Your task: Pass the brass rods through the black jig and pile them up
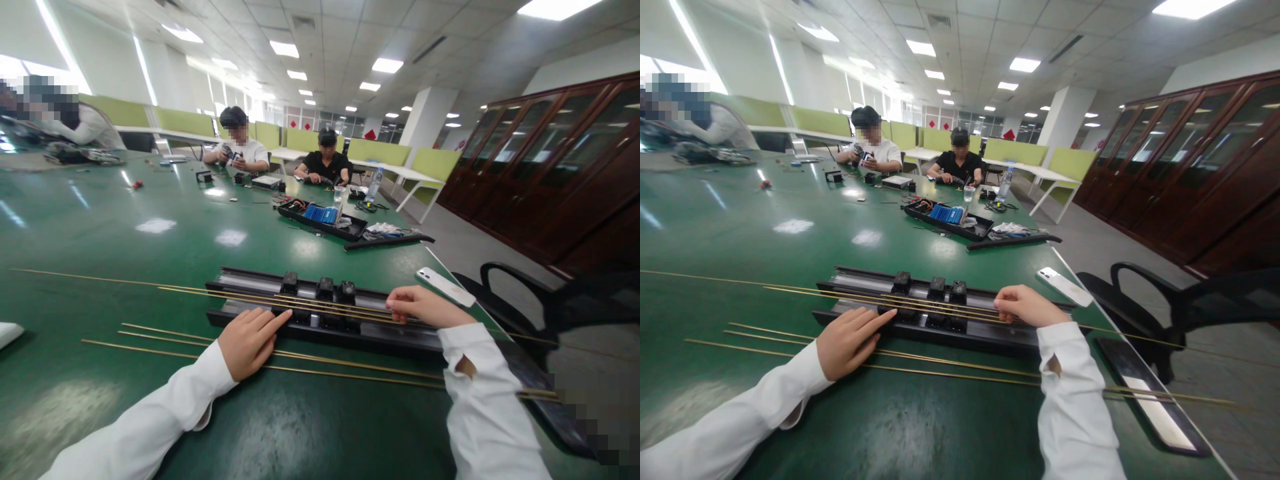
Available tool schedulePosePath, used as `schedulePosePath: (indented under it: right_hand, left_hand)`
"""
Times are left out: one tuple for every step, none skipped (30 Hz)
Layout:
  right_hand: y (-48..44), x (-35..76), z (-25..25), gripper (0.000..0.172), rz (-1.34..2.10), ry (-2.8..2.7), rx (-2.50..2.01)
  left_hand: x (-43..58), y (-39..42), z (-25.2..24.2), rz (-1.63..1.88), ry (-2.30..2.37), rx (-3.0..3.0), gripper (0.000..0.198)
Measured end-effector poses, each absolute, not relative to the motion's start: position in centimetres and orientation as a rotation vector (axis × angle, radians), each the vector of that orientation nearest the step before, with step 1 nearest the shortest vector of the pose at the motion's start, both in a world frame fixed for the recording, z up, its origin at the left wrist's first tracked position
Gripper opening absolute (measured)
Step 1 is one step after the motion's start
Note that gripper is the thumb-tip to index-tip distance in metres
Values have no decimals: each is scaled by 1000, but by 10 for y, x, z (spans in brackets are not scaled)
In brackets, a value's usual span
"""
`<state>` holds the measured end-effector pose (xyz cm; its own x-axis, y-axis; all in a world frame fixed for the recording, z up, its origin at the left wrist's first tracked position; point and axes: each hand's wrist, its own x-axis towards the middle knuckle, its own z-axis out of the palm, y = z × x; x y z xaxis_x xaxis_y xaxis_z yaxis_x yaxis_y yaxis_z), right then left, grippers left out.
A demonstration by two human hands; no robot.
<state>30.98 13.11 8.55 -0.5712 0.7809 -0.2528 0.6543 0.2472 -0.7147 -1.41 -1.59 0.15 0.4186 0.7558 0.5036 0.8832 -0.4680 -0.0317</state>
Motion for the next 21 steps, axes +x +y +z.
schedulePosePath:
  right_hand:
    - [132,312,85,34,1235,-2346,-1373]
    - [133,313,84,34,1241,-2340,-1379]
    - [133,314,84,34,1245,-2338,-1387]
    - [134,315,83,34,1244,-2342,-1395]
    - [134,315,83,33,1227,-2353,-1398]
    - [134,315,83,33,1192,-2371,-1393]
    - [134,313,83,32,1142,-2395,-1381]
    - [134,311,84,30,1083,-2422,-1366]
    - [133,307,84,29,1023,-2446,-1350]
    - [132,303,85,27,976,-2468,-1336]
    - [130,298,86,26,946,-2485,-1326]
    - [128,293,87,25,925,-2497,-1312]
    - [125,288,88,25,907,-2509,-1287]
    - [123,283,89,24,892,-2519,-1258]
    - [121,278,90,23,881,-2530,-1230]
    - [119,274,90,21,873,-2540,-1208]
    - [118,270,90,20,864,-2548,-1202]
    - [117,268,90,18,854,-2551,-1203]
    - [117,266,89,15,846,-2549,-1211]
    - [117,265,88,14,841,-2542,-1222]
    - [118,265,86,12,843,-2531,-1230]
  left_hand:
    - [-15,-16,1,-621,-1421,-2385,45]
    - [-15,-16,1,-624,-1419,-2384,45]
    - [-15,-16,1,-628,-1417,-2381,46]
    - [-15,-16,1,-632,-1415,-2378,46]
    - [-15,-16,0,-635,-1414,-2376,46]
    - [-15,-15,0,-634,-1415,-2375,46]
    - [-14,-15,-1,-632,-1417,-2375,46]
    - [-13,-14,-1,-631,-1418,-2377,46]
    - [-13,-14,-1,-632,-1418,-2378,46]
    - [-12,-13,-2,-637,-1416,-2378,47]
    - [-11,-13,-2,-643,-1413,-2377,47]
    - [-10,-12,-2,-649,-1410,-2374,47]
    - [-9,-12,-2,-653,-1407,-2371,46]
    - [-8,-11,-1,-655,-1405,-2369,46]
    - [-7,-11,-1,-656,-1404,-2368,46]
    - [-6,-11,0,-655,-1405,-2368,46]
    - [-5,-11,0,-653,-1407,-2369,46]
    - [-5,-11,1,-649,-1410,-2370,46]
    - [-4,-11,1,-643,-1413,-2373,47]
    - [-4,-11,2,-636,-1416,-2375,47]
    - [-3,-11,2,-632,-1416,-2375,47]
